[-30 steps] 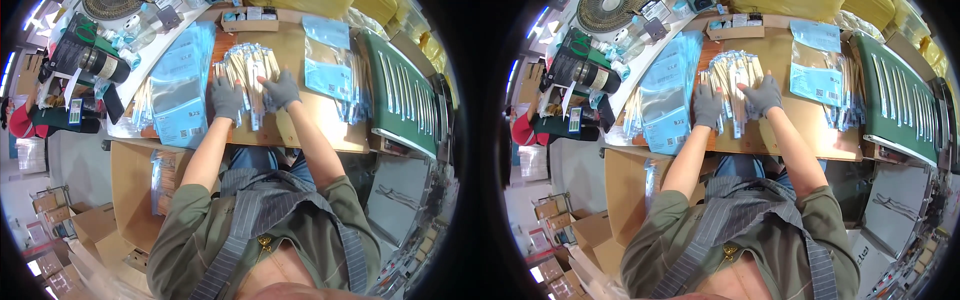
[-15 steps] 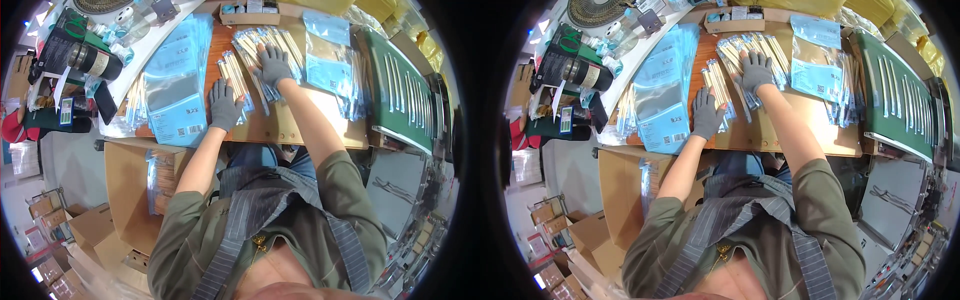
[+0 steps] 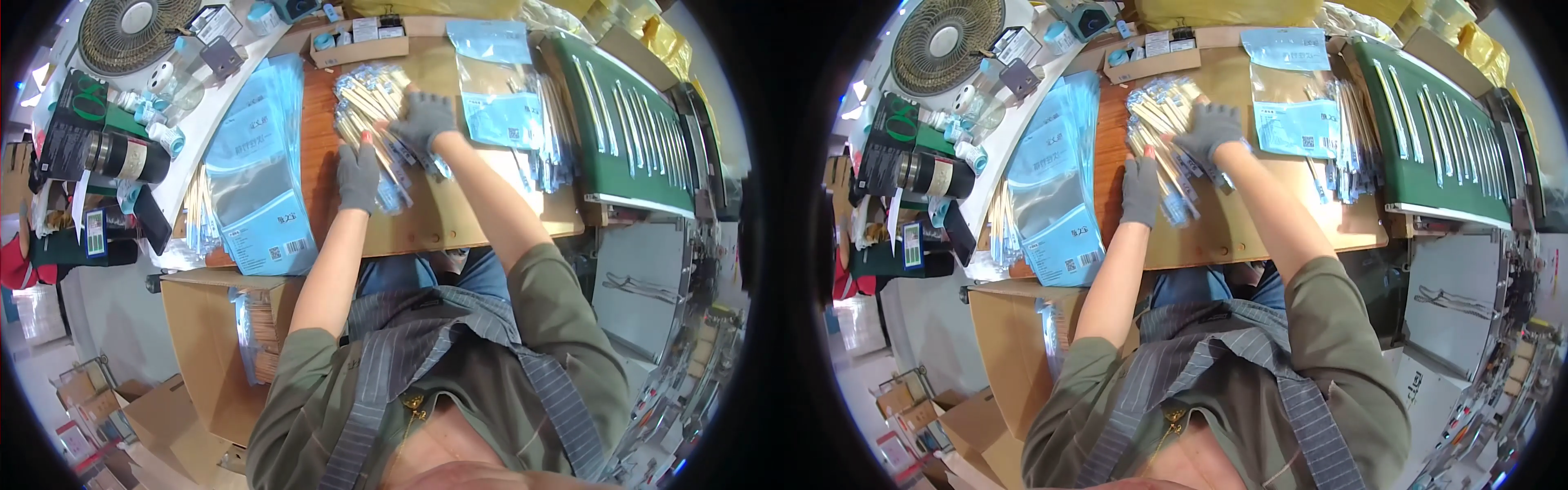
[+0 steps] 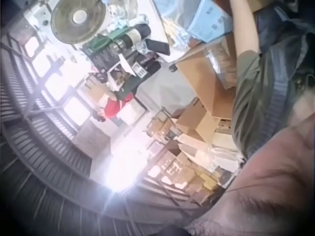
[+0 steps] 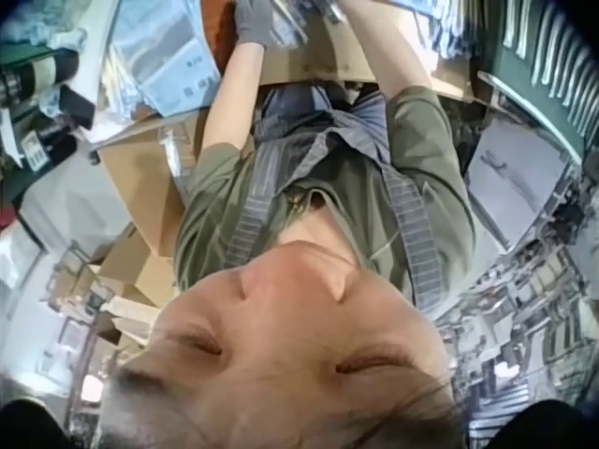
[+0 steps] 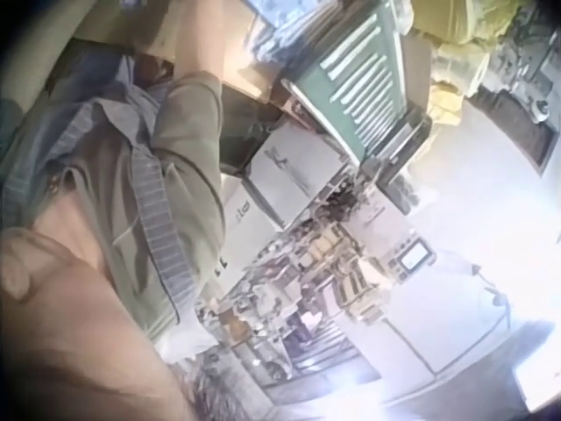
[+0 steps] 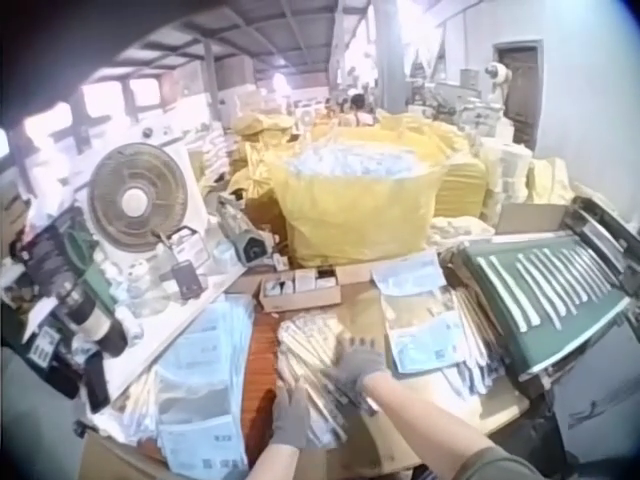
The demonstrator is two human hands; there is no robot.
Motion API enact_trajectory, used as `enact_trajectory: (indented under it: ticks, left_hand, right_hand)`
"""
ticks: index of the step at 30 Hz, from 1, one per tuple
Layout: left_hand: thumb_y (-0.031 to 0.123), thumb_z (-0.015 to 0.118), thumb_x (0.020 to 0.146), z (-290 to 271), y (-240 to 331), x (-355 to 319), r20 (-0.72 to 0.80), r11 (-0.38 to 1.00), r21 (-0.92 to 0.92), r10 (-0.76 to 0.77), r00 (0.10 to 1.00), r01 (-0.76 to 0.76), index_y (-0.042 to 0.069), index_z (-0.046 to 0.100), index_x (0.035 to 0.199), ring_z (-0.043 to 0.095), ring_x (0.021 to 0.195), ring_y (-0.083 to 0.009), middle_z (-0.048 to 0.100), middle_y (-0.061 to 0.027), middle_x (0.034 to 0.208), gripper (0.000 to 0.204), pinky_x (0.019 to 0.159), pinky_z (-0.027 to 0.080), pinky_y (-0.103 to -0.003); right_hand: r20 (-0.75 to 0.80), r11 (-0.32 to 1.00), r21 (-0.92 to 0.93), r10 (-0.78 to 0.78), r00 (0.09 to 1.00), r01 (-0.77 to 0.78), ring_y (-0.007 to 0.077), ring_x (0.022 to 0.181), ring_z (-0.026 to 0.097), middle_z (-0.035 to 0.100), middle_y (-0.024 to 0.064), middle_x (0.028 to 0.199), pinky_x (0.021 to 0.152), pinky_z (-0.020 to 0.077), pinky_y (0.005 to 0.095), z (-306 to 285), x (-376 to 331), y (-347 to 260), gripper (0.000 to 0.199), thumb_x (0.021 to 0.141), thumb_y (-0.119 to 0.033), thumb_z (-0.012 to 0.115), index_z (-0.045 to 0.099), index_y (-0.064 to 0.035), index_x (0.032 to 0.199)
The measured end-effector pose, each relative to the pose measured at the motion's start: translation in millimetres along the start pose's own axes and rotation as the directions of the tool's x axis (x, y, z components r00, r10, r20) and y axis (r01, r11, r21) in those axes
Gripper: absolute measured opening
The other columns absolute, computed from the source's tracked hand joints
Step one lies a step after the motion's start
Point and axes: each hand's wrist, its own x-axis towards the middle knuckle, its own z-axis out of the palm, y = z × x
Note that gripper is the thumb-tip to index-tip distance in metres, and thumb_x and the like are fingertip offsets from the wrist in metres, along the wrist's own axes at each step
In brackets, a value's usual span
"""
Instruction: Packaging bundles of thin wooden sticks into plastic sleeves at a manufacturing station.
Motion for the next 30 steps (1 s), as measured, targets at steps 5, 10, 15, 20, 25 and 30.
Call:
enact_trajectory:
  ticks: [5,10,15,20,25,30]
  left_hand:
    - [0.035,0.045,0.097,28,7,-11,0.193,0.475,-0.853,-0.096,0.976,0.215,-0.003,0.053,0.123,0.053,0.11,-0.0193,0.057,-0.0136,0.121,0.047,0.093,0.041,-0.031]
    - [0.031,0.054,0.093,27,36,30,0.152,0.854,-0.507,-0.044,0.987,0.116,0.0,0.061,0.111,0.054,0.095,-0.0155,0.061,-0.0072,0.105,0.037,0.082,0.044,-0.03]
    - [0.02,0.056,0.09,-4,-45,69,-0.2,0.943,-0.302,0.078,0.977,-0.137,0.0,0.062,0.105,0.052,0.072,-0.0079,0.061,-0.0036,0.088,0.026,0.061,0.044,-0.024]
    - [0.016,0.056,0.09,-7,-23,14,-0.101,0.941,-0.333,0.02,0.995,-0.053,-0.001,0.062,0.107,0.056,0.076,-0.0096,0.063,-0.0067,0.09,0.025,0.065,0.046,-0.025]
    - [0.018,0.059,0.088,-22,-29,-17,-0.229,0.966,-0.124,0.194,0.954,-0.227,-0.001,0.059,0.11,0.061,0.085,-0.0201,0.064,-0.0138,0.096,0.029,0.076,0.047,-0.031]
    - [0.017,0.06,0.085,-28,-54,-38,-0.274,0.828,0.369,0.53,0.802,-0.421,0.0,0.056,0.116,0.054,0.109,-0.0355,0.056,-0.0228,0.118,0.036,0.094,0.043,-0.04]
  right_hand:
    - [0.054,0.931,0.079,-0.361,0.931,0.356,0.0382,0.111,0.051,0.052,0.0244,0.12,0.098,0.039,0.0422,19,-28,-14,0.095,0.067,-0.052,0.069,0.032,-0.0006,0.138]
    - [0.123,0.854,-0.204,-0.462,0.878,0.478,0.0366,0.113,0.051,0.052,0.0202,0.121,0.095,0.0417,0.0426,-9,71,3,0.073,0.07,-0.036,0.07,0.04,-0.0053,0.129]
    - [-0.271,0.815,-0.27,-0.575,0.772,0.513,0.0346,0.108,0.052,0.051,0.0157,0.118,0.091,0.0422,0.044,-18,73,-12,0.052,0.072,-0.034,0.07,0.05,-0.0058,0.111]
    - [-0.164,0.854,-0.365,-0.451,0.877,0.371,0.0293,0.104,0.055,0.057,0.0133,0.103,0.088,0.0435,0.0405,26,33,-7,0.043,0.077,-0.035,0.064,0.055,-0.0072,0.108]
    - [0.029,0.947,0.081,-0.314,0.949,0.311,0.0367,0.091,0.061,0.062,0.0206,0.098,0.08,0.0494,0.0427,36,4,-35,0.035,0.077,-0.03,0.06,0.059,-0.0053,0.102]
    - [0.198,0.952,0.262,-0.213,0.957,0.158,0.0348,0.085,0.063,0.065,0.022,0.092,0.078,0.0499,0.0414,54,-15,-35,0.033,0.074,-0.025,0.063,0.064,-0.0019,0.097]
